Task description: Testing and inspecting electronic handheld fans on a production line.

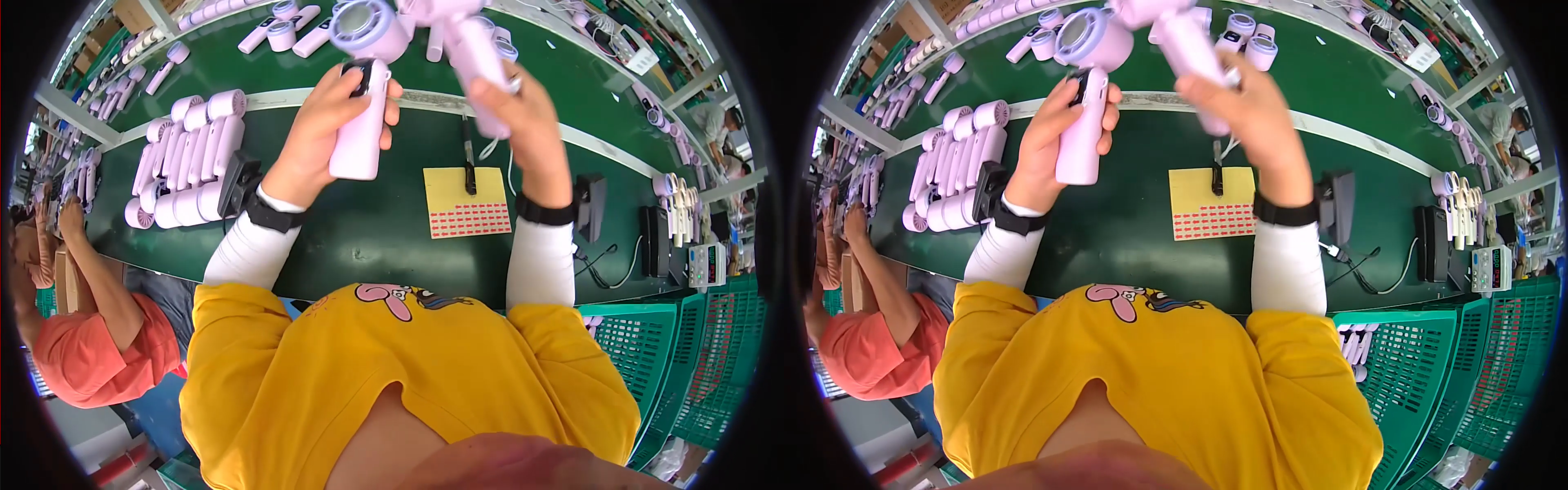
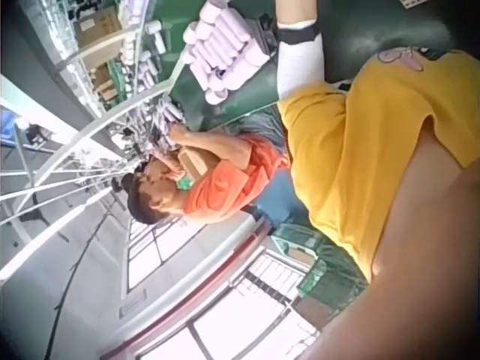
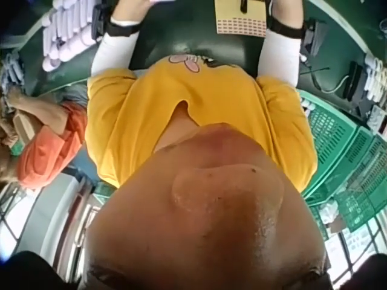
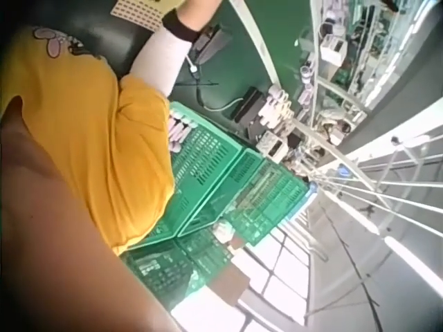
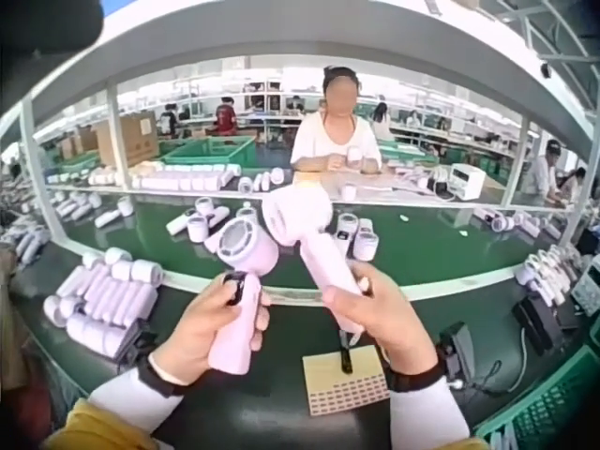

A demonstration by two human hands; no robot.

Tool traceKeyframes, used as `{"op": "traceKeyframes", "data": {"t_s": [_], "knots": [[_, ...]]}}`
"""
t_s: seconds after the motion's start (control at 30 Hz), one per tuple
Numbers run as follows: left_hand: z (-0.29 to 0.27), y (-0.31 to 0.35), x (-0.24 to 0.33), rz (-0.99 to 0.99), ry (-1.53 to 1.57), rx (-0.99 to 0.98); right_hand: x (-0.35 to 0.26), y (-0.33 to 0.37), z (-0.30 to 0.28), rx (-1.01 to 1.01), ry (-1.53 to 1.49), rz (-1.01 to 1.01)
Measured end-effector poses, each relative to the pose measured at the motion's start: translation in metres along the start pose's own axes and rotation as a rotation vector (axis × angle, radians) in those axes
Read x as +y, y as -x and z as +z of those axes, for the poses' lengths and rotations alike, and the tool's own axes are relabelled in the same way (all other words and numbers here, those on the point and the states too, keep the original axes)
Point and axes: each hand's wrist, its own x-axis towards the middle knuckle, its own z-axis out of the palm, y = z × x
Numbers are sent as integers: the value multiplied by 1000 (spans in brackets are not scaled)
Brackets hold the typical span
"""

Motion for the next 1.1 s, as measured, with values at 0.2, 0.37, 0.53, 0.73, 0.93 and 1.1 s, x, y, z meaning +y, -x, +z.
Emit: {"op": "traceKeyframes", "data": {"t_s": [0.2,0.37,0.53,0.73,0.93,1.1], "knots": [[27,31,-3,45,47,240,5,39,64,43,55,228],[36,37,-13,61,8,270,7,57,75,63,-27,139],[40,42,-12,49,38,206,18,58,59,-15,-355,145],[41,44,-22,-9,-62,139,7,52,45,-265,-586,251],[39,46,-20,-86,41,262,24,52,34,-280,-479,328],[35,52,-18,-173,29,287,22,53,47,-9,-112,225]]}}
